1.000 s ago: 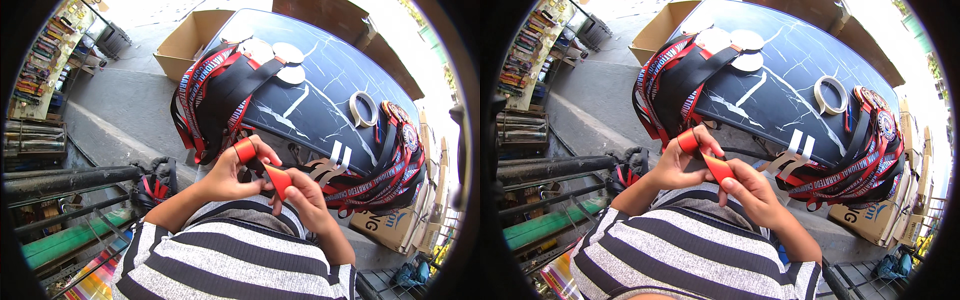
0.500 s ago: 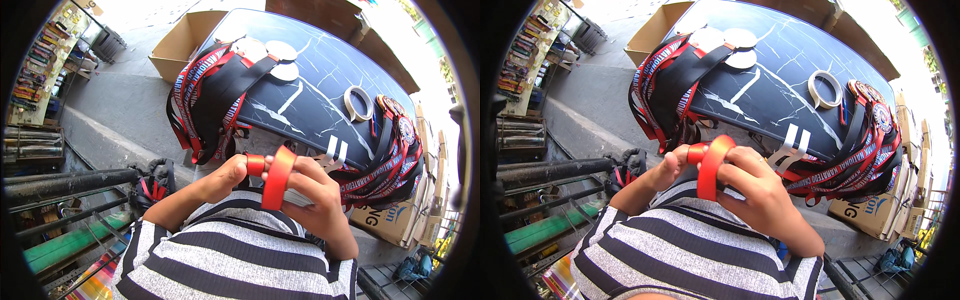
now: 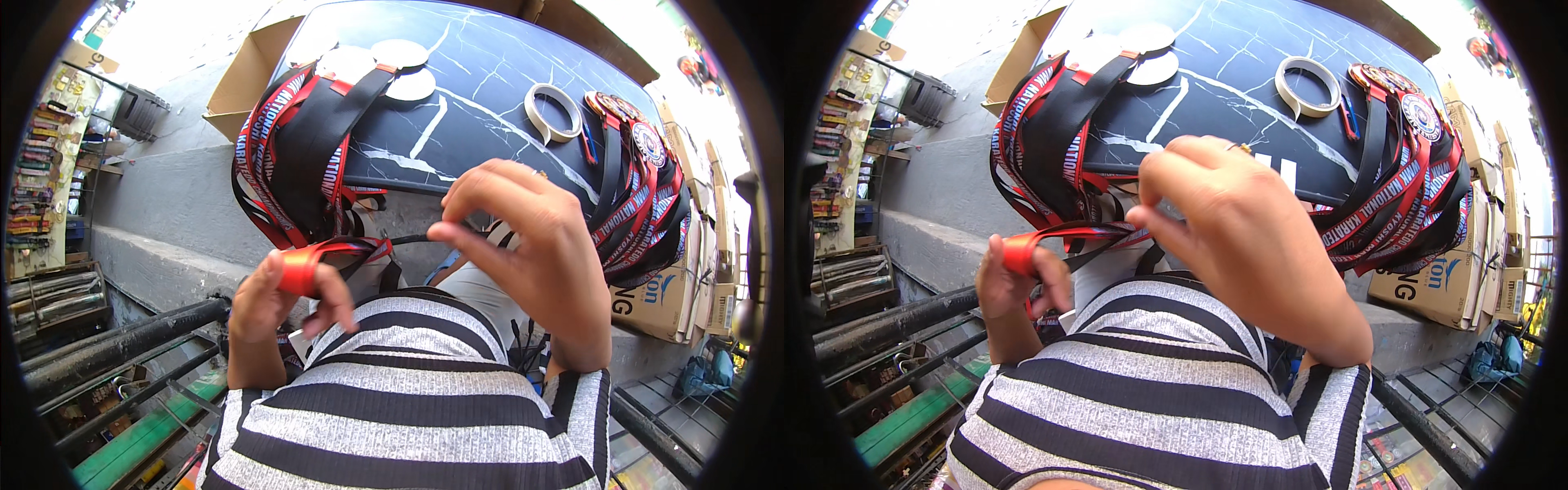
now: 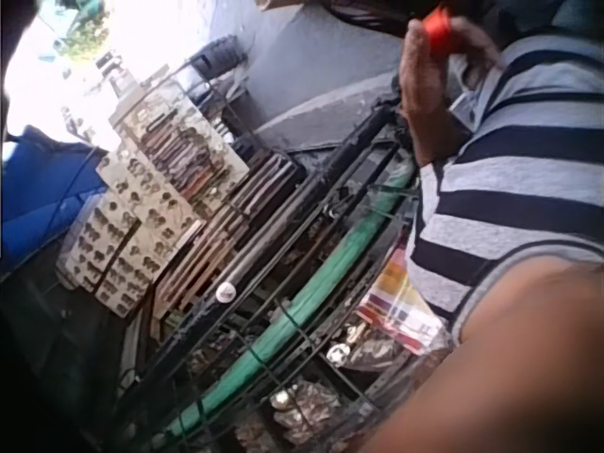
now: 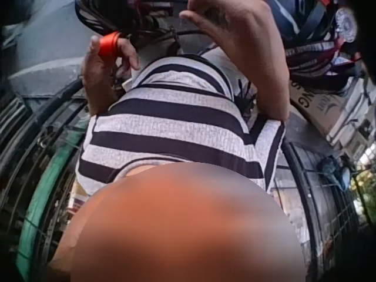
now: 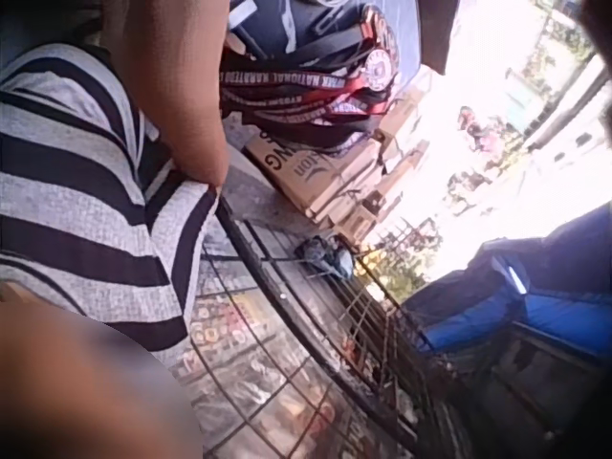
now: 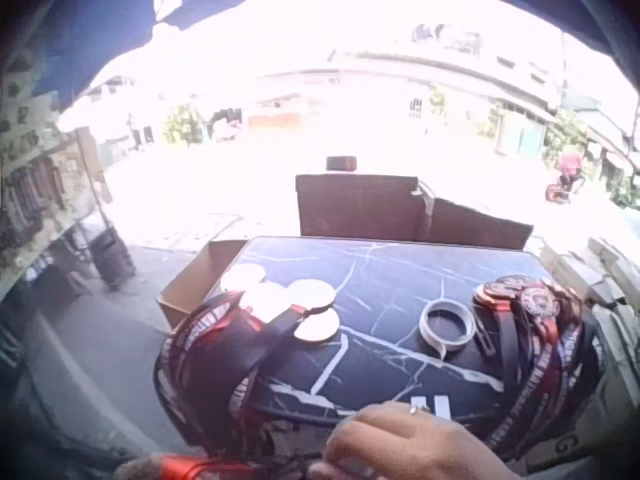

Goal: The person assembles karate championship medals by attaching red and black ribbons to metal medallions using white adhesive tape. They repeatedly cut tape, wrap it around the ribbon ends, and secure the medallions, handling multiple ribbons and medallions throughout the clip.

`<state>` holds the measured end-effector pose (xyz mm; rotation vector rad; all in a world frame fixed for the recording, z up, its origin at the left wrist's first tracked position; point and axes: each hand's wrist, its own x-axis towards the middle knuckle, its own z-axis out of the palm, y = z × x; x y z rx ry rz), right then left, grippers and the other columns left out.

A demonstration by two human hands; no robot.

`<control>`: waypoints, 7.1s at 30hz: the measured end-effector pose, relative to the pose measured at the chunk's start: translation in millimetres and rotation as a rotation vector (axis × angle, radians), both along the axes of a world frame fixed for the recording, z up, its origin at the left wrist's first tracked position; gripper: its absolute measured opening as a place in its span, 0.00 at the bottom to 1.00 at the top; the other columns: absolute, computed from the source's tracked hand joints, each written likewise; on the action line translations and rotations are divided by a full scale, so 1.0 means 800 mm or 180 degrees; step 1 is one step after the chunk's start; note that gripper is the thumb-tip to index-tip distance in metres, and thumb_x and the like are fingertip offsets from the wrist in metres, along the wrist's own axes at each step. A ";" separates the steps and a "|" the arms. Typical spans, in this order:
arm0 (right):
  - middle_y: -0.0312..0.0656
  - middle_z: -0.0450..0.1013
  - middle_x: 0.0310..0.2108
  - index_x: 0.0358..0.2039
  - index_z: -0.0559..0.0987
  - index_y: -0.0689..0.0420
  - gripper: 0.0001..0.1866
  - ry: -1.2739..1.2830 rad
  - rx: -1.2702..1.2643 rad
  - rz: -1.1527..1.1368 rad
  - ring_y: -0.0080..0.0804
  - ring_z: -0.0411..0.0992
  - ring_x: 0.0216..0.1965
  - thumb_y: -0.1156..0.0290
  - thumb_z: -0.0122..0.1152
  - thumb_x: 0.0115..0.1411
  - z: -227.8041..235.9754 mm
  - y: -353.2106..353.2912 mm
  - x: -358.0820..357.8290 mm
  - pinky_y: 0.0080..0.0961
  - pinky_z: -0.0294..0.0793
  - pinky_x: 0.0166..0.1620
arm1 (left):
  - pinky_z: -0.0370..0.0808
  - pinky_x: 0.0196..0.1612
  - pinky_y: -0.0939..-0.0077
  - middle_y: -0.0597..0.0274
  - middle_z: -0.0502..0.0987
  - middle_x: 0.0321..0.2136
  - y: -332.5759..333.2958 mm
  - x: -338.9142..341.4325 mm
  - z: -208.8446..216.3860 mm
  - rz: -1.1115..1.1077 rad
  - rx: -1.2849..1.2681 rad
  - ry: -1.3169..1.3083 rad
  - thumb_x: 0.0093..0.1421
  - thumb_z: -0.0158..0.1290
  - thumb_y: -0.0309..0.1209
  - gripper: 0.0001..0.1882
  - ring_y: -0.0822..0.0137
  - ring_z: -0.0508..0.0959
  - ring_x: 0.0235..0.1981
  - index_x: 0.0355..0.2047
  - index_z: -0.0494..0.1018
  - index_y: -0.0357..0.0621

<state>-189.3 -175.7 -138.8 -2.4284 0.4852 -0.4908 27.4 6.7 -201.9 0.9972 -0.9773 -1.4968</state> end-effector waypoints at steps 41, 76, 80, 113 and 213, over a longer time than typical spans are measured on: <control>0.53 0.71 0.24 0.42 0.77 0.61 0.09 -0.0120 0.0556 0.0593 0.51 0.75 0.29 0.74 0.53 0.63 -0.039 -0.076 0.104 0.38 0.72 0.35 | 0.72 0.36 0.84 0.61 0.69 0.48 -0.024 -0.072 -0.069 0.0787 -0.0315 0.0182 0.68 0.51 0.28 0.34 0.79 0.72 0.33 0.70 0.49 0.44; 0.51 0.78 0.38 0.51 0.77 0.61 0.20 0.1186 0.2757 0.1113 0.42 0.77 0.39 0.70 0.56 0.57 -0.237 0.045 0.011 0.33 0.73 0.44 | 0.75 0.52 0.72 0.61 0.84 0.38 -0.009 -0.086 -0.097 -0.0009 -0.0452 -0.0989 0.57 0.65 0.32 0.11 0.67 0.82 0.45 0.40 0.83 0.45; 0.54 0.75 0.41 0.49 0.77 0.63 0.17 0.0969 0.2546 0.1254 0.47 0.75 0.45 0.74 0.55 0.59 -0.212 0.043 -0.006 0.34 0.72 0.49 | 0.74 0.56 0.73 0.58 0.84 0.40 -0.007 -0.078 -0.096 0.0248 0.0353 -0.0127 0.56 0.64 0.24 0.12 0.68 0.81 0.48 0.42 0.82 0.39; 0.37 0.69 0.30 0.30 0.73 0.62 0.12 -0.0407 0.3239 0.0858 0.22 0.66 0.34 0.67 0.55 0.69 -0.127 0.046 0.017 0.22 0.66 0.41 | 0.73 0.43 0.77 0.67 0.79 0.30 -0.007 -0.040 -0.080 -0.0259 0.0118 0.0425 0.55 0.65 0.24 0.09 0.76 0.77 0.36 0.33 0.75 0.41; 0.46 0.78 0.34 0.43 0.81 0.61 0.16 0.0784 0.1760 0.2592 0.39 0.77 0.35 0.62 0.65 0.62 -0.025 0.029 0.076 0.32 0.74 0.39 | 0.71 0.54 0.73 0.61 0.79 0.40 0.011 -0.028 -0.063 -0.0923 -0.0545 0.0491 0.57 0.64 0.28 0.17 0.71 0.78 0.44 0.45 0.74 0.39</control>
